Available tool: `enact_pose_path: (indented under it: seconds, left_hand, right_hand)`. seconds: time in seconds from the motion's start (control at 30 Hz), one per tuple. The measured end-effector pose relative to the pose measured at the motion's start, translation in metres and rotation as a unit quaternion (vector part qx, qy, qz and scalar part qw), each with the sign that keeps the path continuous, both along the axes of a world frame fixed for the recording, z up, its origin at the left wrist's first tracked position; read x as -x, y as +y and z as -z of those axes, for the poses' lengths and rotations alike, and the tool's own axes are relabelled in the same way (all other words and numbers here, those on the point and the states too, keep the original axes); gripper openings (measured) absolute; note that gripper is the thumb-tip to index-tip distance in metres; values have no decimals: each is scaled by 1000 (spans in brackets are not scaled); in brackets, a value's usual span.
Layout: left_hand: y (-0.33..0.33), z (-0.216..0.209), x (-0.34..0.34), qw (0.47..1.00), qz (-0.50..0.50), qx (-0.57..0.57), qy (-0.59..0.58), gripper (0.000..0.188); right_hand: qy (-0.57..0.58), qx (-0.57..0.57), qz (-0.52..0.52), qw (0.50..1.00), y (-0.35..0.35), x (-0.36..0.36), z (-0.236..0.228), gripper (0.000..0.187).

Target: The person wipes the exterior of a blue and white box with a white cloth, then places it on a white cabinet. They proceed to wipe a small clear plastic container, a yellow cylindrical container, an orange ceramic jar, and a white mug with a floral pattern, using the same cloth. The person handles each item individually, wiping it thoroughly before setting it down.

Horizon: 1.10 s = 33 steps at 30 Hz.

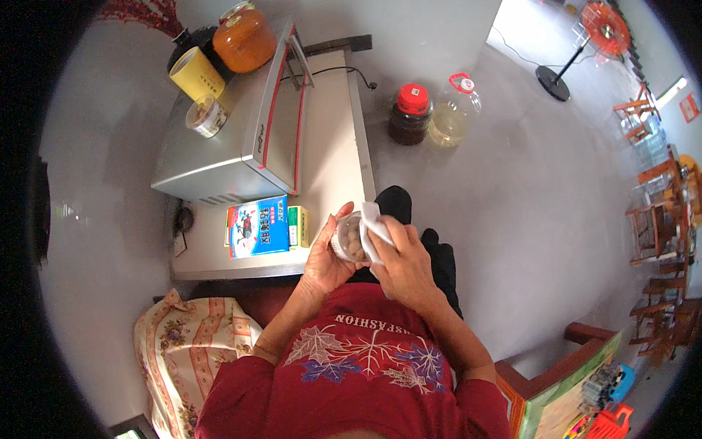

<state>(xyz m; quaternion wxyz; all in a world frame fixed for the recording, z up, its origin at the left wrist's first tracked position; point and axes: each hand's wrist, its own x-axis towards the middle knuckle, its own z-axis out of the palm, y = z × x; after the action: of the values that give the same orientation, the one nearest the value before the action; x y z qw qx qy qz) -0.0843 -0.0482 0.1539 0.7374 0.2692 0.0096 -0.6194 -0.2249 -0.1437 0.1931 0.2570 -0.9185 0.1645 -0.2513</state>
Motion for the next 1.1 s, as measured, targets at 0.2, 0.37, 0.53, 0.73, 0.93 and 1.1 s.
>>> enact_pose_path:
  seconds: [0.2,0.37,0.53,0.73,0.93,1.1]
  left_hand:
    - [-5,11,0,998,-51,12,39,45]
    - [-11,14,11,1000,-3,-12,-17,53]
    - [-14,20,10,999,-52,-3,-2,47]
    - [-14,26,3,996,-75,5,56,32]
    - [-14,7,-3,989,-84,41,115,44]
    - [-20,4,-8,987,-72,39,142,49]
  right_hand:
    - [-45,-7,-127,991,9,6,-15,50]
    - [0,183,10,983,-1,-37,-36,26]
    - [117,299,-51,946,4,-48,-32,21]
    - [89,323,-73,939,19,-32,-8,20]
    - [32,236,-151,959,0,1,15,39]
    - [26,166,-91,982,-15,23,28,39]
